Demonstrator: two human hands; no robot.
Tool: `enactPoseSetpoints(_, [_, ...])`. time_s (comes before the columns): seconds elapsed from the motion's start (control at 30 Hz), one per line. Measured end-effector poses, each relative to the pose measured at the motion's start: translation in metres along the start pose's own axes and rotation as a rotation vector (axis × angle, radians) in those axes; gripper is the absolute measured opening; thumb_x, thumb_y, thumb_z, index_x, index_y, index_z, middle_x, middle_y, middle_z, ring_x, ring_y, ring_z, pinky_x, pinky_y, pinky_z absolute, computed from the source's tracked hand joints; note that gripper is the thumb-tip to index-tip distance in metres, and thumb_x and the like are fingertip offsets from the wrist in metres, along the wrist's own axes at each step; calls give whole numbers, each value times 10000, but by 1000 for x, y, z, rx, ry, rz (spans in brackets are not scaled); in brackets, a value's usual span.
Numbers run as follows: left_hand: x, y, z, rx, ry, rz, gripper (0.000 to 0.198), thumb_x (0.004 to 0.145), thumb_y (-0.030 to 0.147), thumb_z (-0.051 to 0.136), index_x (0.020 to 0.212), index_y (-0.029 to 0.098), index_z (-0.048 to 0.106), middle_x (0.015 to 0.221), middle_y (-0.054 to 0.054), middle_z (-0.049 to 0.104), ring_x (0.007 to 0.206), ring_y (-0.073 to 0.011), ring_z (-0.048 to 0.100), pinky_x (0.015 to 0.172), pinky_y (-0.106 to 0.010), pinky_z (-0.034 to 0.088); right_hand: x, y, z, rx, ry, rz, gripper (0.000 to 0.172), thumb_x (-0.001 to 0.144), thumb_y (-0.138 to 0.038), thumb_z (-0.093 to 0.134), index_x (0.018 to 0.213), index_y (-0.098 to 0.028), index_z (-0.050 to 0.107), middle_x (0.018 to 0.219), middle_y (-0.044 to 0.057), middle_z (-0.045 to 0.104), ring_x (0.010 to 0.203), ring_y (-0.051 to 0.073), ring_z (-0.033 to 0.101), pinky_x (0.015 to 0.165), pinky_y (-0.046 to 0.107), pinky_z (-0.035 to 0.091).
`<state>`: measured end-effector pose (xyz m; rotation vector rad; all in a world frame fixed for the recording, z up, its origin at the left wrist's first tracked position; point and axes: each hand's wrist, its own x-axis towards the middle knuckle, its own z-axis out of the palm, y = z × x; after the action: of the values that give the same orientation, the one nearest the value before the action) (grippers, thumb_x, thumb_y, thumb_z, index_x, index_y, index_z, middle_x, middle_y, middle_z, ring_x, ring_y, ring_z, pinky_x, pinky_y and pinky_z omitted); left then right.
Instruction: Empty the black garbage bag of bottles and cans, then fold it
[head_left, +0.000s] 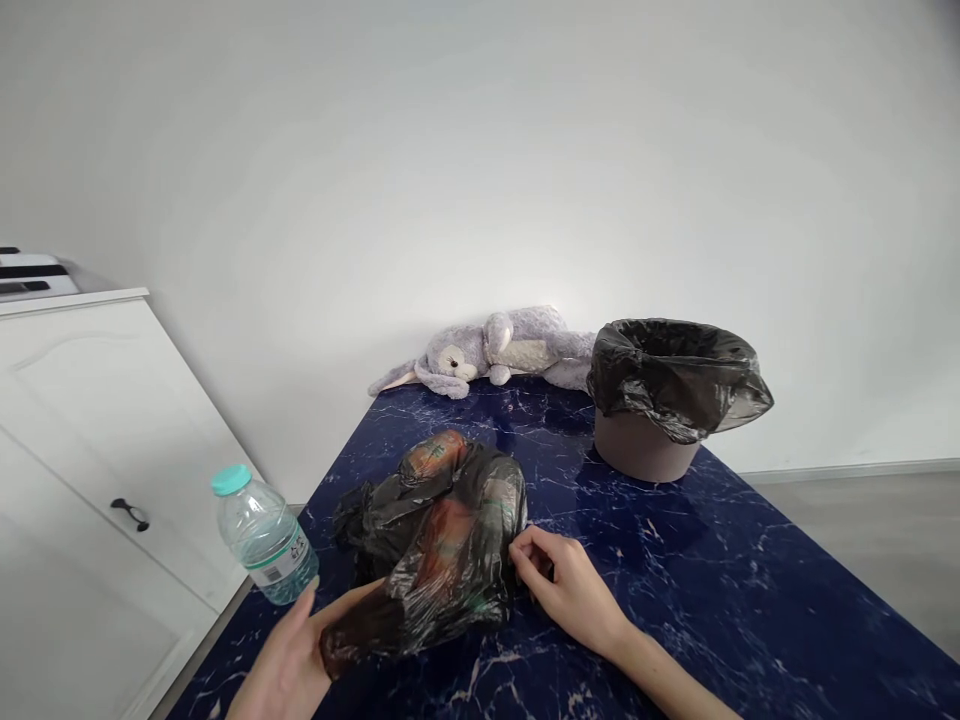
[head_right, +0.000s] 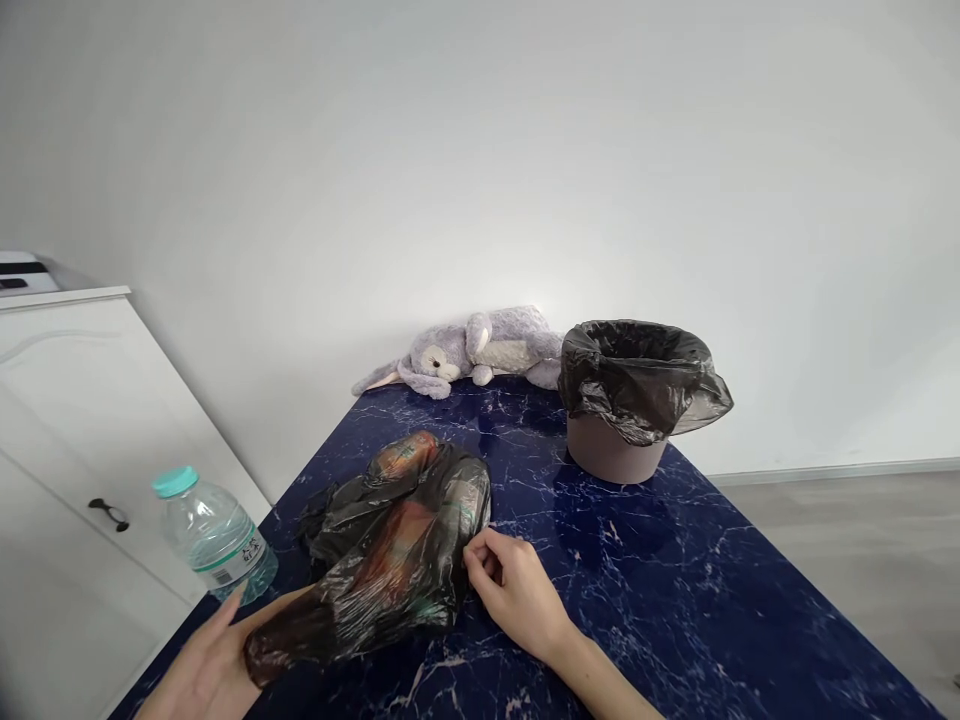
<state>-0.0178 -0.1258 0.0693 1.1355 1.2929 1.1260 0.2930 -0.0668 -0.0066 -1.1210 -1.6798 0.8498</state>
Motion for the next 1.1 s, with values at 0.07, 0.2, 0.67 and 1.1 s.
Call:
enactPoseSetpoints(0.07, [8,-7,-7,-2,10,-2,764,876,818,549,1289,229,807,1348,-94,778,1314,-439,676,1112,-555,573,0,0,0,4,-3,-2,287,1049,-393,514,832,-227,606,714,-7,632,625,154,556,598,263,390])
enactPoseSetpoints(0.2, [26,-18,-13,392,-38,116,605,936,708,550,1269,278,815,1374,-68,767,1406,-417,612,1103,-524,579,0,0,0,4,-6,-4,284,1047,-386,517,832,-225,612,710,-8,629,622,152,553,599,262,390])
enactPoseSetpoints(0.67, [48,-14,42,1053,-190,475,669,1040,342,543,1685,328,366,1604,-125,575,1539,-394,464,1215,-594,440,-1,-3,-1,-7,-29,4,279,1052,-362,512,831,-223,610,734,-1,629,635,155,541,595,273,368])
enactPoseSetpoints(1.1, [4,8,-9,967,181,374,606,948,579,669,1484,357,497,1556,-77,618,1346,-368,670,1011,-427,630,-2,-2,-1,-28,-38,14,261,1054,-354,519,853,-228,627,746,-2,640,650,160,559,595,268,374])
